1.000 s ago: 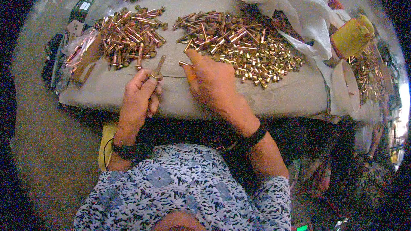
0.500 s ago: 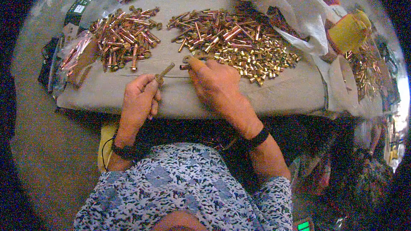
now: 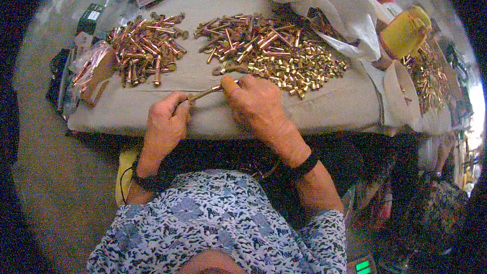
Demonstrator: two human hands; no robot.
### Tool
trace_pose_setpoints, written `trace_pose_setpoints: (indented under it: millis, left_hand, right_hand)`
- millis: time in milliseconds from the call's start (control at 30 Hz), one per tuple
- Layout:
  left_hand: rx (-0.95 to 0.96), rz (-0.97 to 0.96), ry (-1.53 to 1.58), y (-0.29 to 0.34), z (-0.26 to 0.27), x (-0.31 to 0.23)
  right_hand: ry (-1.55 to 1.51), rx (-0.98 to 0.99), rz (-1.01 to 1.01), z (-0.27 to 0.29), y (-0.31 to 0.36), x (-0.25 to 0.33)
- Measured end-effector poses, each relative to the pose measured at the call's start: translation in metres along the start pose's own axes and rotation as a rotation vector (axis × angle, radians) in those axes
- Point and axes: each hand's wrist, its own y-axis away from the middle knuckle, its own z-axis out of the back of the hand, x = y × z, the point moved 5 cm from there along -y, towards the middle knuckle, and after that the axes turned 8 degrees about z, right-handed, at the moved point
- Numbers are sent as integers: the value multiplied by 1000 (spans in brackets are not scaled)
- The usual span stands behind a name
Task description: Manually assembling washers onto copper-colored bolts on a production floor.
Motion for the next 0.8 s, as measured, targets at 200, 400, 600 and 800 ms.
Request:
trace_pose_setpoints:
  millis: [200, 400, 600, 800]
  left_hand:
    - [190, 168, 132, 3, -7, 1]
    - [283, 137, 290, 7, -26, -14]
    - [511, 282, 420, 12, -38, -15]
    - [452, 365, 448, 9, -46, -18]
  right_hand:
    - [-414, -157, -132, 6, 10, 1]
    - [-720, -136, -321, 4, 19, 11]
    - [-582, -159, -427, 26, 29, -1]
    - [137, -29, -458, 24, 46, -36]
